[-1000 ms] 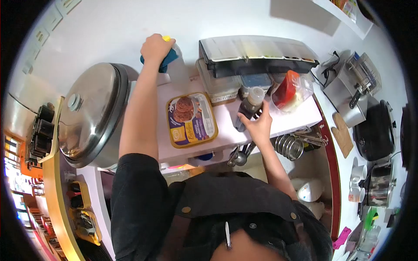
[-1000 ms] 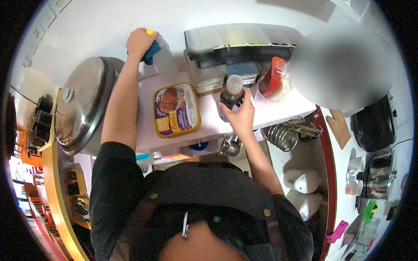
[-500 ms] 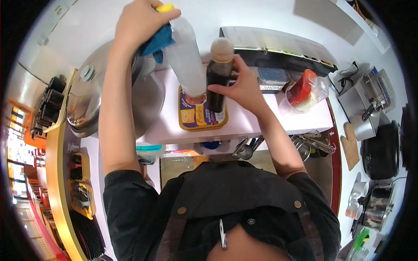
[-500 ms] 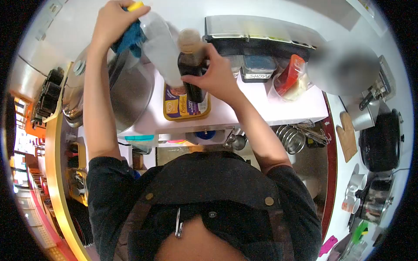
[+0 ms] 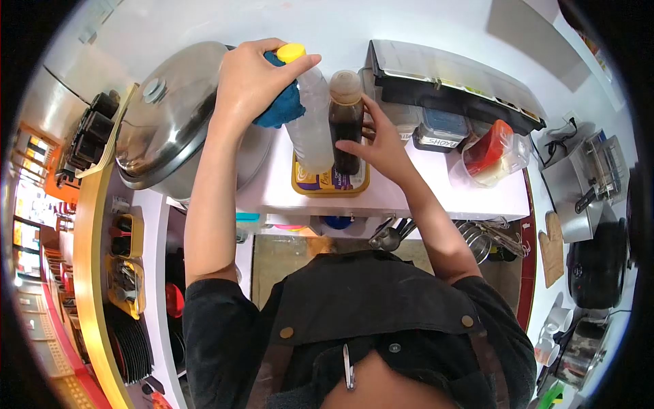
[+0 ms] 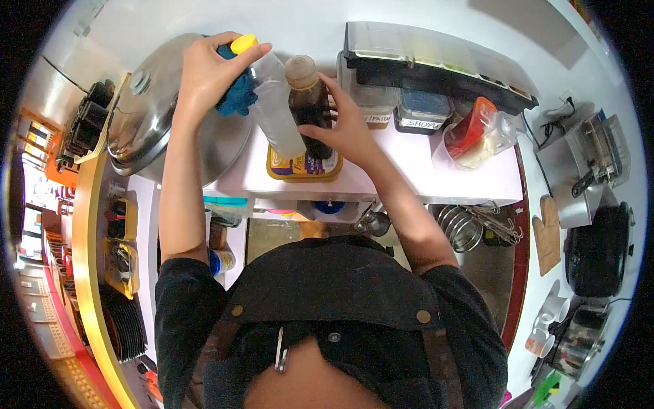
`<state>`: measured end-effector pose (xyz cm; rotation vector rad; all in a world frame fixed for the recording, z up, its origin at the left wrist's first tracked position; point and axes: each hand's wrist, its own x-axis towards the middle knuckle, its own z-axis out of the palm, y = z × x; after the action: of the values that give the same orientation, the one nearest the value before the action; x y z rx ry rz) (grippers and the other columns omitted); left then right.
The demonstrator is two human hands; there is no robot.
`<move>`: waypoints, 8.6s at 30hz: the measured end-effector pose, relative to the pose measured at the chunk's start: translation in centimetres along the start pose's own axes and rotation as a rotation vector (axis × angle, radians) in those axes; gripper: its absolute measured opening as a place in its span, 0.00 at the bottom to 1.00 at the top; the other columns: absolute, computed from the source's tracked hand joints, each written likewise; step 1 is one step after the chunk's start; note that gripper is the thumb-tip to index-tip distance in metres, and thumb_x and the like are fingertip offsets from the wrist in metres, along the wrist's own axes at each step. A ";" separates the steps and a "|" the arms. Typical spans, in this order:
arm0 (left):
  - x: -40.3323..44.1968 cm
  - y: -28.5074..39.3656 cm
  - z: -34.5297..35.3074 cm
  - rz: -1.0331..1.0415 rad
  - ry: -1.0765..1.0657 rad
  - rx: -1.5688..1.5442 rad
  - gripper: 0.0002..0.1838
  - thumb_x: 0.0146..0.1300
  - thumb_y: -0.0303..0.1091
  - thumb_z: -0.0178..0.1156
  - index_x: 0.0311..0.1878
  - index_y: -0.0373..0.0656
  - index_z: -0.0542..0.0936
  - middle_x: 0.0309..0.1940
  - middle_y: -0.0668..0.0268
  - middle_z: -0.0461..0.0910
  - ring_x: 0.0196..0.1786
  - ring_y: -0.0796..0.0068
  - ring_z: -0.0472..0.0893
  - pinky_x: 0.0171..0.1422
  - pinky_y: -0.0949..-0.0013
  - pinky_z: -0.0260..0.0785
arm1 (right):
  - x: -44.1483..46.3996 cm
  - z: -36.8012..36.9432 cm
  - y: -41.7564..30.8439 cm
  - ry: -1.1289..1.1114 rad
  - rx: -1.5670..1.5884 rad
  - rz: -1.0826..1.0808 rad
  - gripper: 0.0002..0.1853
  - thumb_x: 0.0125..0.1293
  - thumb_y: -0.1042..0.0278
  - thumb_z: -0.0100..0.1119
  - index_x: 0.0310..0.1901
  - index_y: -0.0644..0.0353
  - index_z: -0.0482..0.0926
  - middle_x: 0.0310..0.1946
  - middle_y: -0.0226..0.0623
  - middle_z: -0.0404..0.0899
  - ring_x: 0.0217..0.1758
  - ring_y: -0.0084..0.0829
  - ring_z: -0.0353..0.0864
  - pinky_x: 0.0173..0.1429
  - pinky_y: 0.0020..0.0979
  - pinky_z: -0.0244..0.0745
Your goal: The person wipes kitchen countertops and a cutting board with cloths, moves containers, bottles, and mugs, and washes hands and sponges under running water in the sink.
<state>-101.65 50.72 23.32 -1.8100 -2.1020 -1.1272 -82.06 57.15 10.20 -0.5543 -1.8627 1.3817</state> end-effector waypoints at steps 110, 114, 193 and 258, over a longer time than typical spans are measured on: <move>-24.6 -10.8 8.6 -0.227 -0.669 -0.456 0.13 0.44 0.24 0.54 0.36 0.38 0.80 0.33 0.54 0.80 0.39 0.56 0.80 0.48 0.63 0.70 | -5.9 7.9 6.7 0.154 -0.229 0.183 0.53 0.42 0.58 0.76 0.66 0.67 0.53 0.62 0.54 0.59 0.66 0.51 0.60 0.69 0.44 0.57; -22.2 -7.4 9.4 -0.217 -0.750 -0.535 0.14 0.43 0.25 0.56 0.37 0.36 0.79 0.32 0.52 0.79 0.37 0.56 0.80 0.47 0.64 0.70 | -4.4 10.2 6.4 0.172 -0.198 0.087 0.50 0.44 0.61 0.73 0.66 0.70 0.53 0.59 0.59 0.62 0.63 0.52 0.63 0.67 0.44 0.61; -33.6 -4.0 17.6 -0.440 -0.904 -0.066 0.15 0.48 0.31 0.55 0.37 0.33 0.80 0.22 0.57 0.79 0.29 0.71 0.79 0.37 0.65 0.70 | -46.8 -18.3 -5.8 0.693 -0.395 0.674 0.07 0.62 0.77 0.56 0.41 0.64 0.81 0.33 0.33 0.79 0.37 0.20 0.76 0.41 0.22 0.73; -37.0 49.3 31.1 0.593 -0.987 -0.800 0.12 0.45 0.20 0.50 0.35 0.36 0.77 0.32 0.59 0.78 0.39 0.64 0.79 0.51 0.66 0.69 | -88.9 -23.3 -17.4 1.862 -1.491 0.946 0.07 0.53 0.74 0.59 0.35 0.62 0.79 0.33 0.45 0.76 0.38 0.44 0.77 0.44 0.38 0.73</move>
<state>-36.67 40.22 2.29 -3.6046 -1.1285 -1.0641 -6.30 2.66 3.02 -2.3860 -0.4583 -0.7197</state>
